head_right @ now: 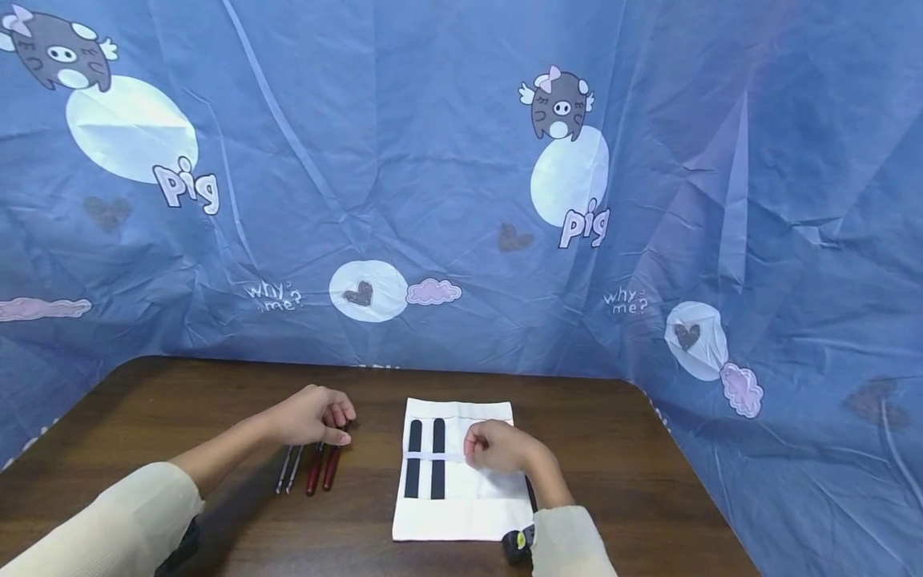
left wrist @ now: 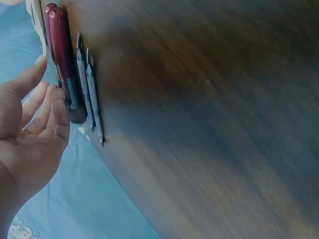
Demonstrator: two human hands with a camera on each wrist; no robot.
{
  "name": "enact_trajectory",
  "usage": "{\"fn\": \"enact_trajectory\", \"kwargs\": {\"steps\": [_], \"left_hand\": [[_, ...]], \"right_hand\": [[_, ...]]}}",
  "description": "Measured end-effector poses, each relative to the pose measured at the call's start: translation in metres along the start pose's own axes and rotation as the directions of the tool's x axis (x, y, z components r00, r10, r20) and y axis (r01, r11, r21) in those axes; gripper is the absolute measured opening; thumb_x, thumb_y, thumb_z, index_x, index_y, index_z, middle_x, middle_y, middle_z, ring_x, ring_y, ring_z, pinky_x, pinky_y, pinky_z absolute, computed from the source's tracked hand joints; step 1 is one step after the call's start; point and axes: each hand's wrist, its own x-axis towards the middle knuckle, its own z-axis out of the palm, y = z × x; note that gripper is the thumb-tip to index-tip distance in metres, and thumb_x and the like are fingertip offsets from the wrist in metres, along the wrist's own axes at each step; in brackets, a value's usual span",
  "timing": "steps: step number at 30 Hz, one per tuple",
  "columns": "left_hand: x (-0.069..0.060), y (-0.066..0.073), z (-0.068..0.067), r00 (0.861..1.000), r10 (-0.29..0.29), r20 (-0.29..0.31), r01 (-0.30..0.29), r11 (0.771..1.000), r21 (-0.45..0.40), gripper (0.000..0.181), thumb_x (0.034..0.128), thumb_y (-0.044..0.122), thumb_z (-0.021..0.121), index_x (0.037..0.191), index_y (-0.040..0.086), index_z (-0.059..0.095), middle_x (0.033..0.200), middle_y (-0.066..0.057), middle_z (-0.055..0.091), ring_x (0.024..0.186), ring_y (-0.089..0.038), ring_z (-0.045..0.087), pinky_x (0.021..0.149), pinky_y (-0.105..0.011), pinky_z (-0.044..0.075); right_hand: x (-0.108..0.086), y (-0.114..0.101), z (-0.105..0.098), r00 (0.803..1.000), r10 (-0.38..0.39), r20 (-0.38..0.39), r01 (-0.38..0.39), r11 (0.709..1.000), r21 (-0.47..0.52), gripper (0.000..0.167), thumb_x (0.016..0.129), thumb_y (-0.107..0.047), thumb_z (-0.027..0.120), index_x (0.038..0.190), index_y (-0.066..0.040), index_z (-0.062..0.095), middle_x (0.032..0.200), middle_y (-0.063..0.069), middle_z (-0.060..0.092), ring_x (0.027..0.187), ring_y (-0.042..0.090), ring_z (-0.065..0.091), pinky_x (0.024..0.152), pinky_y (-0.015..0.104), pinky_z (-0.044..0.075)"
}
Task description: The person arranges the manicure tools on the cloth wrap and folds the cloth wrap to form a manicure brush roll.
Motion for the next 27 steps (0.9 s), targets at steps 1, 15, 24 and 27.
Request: {"fn": "enact_trajectory", "kwargs": {"steps": [1,15,24,27], "left_hand": [[0.0,0.0,0.001,1.0,0.008,0.0,-0.008,1.0,-0.001,0.03,0.0787,0.013,0.088,0.098,0.001,0.069,0.082,-0.004,0.069,0.074,-0.01,0.063,0.072,-0.025,0.052],[0.007,0.008,0.022,0.999,0.049,-0.001,-0.049,0.996,-0.074,0.037,0.0757,0.006,0.089,0.104,-0.002,0.067,0.09,-0.009,0.067,0.077,-0.016,0.068,0.073,-0.024,0.056],[0.013,0.021,0.029,0.993,-0.095,-0.077,0.094,0.995,-0.015,0.042,0.0722,0.011,0.093,0.102,0.002,0.065,0.089,-0.006,0.07,0.078,-0.016,0.066,0.078,-0.035,0.055],[0.016,0.024,0.031,0.987,-0.138,-0.087,0.139,0.99,0.001,0.046,0.0709,0.012,0.094,0.105,0.003,0.064,0.088,-0.005,0.07,0.081,-0.018,0.066,0.082,-0.039,0.055]], "right_hand": [[0.0,0.0,0.0,1.0,0.002,0.001,-0.002,1.0,0.001,0.006,0.091,0.002,0.066,0.089,-0.003,0.064,0.076,-0.003,0.053,0.072,0.01,0.049,0.066,0.024,0.04],[0.001,-0.001,0.002,1.0,0.022,-0.009,-0.022,1.0,-0.011,0.011,0.092,0.002,0.066,0.088,-0.008,0.063,0.075,-0.004,0.054,0.073,0.012,0.05,0.067,0.027,0.042],[0.001,-0.001,0.003,0.999,0.031,-0.012,-0.032,0.999,-0.019,0.011,0.092,0.002,0.065,0.088,-0.008,0.064,0.076,-0.004,0.054,0.074,0.012,0.05,0.067,0.028,0.042],[0.001,0.0,0.002,1.0,0.018,-0.013,-0.018,1.0,-0.024,0.011,0.092,0.003,0.065,0.088,-0.007,0.064,0.076,-0.004,0.054,0.074,0.012,0.05,0.067,0.028,0.042]]}}
